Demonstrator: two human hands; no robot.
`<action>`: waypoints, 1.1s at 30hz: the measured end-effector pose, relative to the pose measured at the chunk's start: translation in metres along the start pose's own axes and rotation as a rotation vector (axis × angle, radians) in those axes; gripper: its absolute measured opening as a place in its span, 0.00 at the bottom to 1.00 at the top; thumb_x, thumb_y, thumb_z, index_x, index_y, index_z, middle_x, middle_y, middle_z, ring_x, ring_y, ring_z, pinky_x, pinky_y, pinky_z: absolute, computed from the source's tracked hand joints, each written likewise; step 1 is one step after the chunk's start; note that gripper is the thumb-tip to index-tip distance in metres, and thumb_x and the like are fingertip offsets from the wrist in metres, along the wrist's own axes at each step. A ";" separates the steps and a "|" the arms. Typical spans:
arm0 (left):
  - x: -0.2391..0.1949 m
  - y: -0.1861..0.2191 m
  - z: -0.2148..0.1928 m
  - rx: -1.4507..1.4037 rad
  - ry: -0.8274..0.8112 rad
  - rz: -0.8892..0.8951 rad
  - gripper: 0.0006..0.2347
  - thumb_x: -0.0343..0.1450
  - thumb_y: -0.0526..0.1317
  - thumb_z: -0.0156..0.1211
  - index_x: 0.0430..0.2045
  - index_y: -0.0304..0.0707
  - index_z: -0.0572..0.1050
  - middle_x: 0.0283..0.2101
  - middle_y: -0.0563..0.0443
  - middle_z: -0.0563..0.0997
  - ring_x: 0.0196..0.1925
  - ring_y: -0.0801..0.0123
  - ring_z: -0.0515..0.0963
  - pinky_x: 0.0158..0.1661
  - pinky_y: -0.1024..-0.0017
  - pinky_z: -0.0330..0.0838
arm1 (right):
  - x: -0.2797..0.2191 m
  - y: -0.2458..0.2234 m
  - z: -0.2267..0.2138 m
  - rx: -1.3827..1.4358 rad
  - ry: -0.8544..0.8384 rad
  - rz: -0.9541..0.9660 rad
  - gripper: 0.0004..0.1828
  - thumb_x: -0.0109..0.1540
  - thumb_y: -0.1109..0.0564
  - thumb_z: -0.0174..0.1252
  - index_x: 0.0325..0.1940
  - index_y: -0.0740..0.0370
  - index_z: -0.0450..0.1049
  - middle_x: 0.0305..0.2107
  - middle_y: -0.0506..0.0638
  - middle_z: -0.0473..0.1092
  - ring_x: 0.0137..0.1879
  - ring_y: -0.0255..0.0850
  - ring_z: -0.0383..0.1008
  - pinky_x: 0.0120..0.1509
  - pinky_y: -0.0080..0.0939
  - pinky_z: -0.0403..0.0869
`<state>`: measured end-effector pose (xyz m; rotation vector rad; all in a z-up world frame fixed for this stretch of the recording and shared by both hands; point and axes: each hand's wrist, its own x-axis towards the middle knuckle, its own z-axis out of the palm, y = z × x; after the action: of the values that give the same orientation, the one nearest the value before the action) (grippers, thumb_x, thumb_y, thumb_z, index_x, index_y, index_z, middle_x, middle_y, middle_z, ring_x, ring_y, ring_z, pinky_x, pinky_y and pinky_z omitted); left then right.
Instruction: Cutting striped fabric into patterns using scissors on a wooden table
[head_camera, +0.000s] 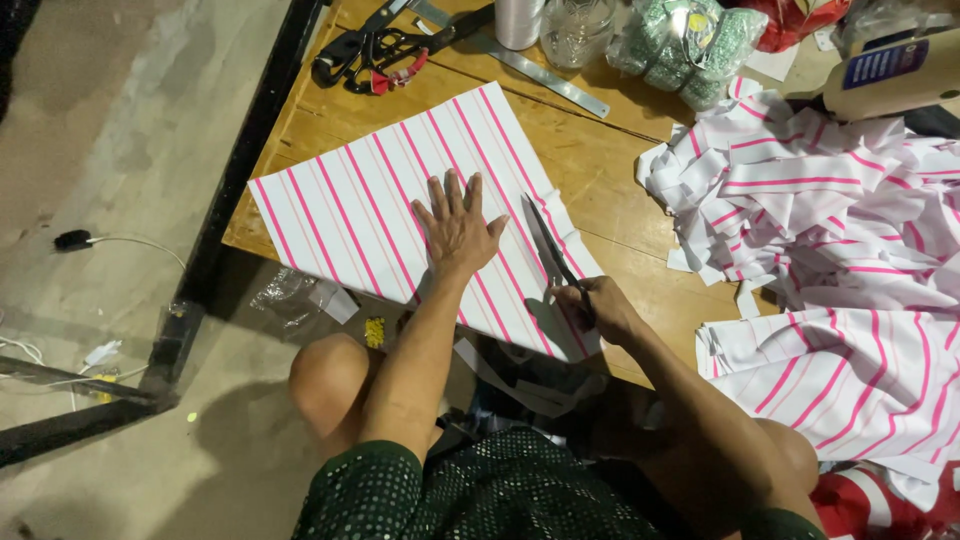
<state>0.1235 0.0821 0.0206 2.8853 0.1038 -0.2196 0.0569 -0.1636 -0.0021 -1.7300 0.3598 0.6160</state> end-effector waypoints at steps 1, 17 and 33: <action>0.001 0.000 0.000 0.001 -0.005 0.005 0.34 0.74 0.63 0.43 0.75 0.50 0.48 0.78 0.35 0.46 0.79 0.39 0.38 0.68 0.29 0.34 | 0.002 -0.001 0.003 0.004 0.005 0.005 0.26 0.52 0.45 0.75 0.20 0.69 0.71 0.08 0.56 0.62 0.13 0.44 0.68 0.17 0.37 0.68; 0.006 -0.003 0.005 0.000 0.015 0.016 0.36 0.73 0.64 0.45 0.75 0.49 0.50 0.78 0.34 0.46 0.79 0.38 0.39 0.67 0.27 0.33 | 0.056 0.011 -0.003 -0.146 0.008 0.005 0.25 0.51 0.41 0.72 0.19 0.63 0.73 0.07 0.56 0.63 0.13 0.45 0.71 0.15 0.37 0.67; 0.006 -0.001 -0.005 -0.003 -0.052 0.013 0.37 0.73 0.64 0.45 0.75 0.49 0.48 0.78 0.34 0.44 0.79 0.37 0.37 0.67 0.27 0.31 | 0.057 -0.038 0.004 -0.143 -0.023 0.017 0.26 0.50 0.39 0.71 0.20 0.64 0.72 0.08 0.56 0.64 0.15 0.45 0.70 0.19 0.40 0.67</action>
<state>0.1301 0.0845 0.0237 2.8746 0.0761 -0.2909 0.1230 -0.1454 -0.0059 -1.8563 0.3214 0.6876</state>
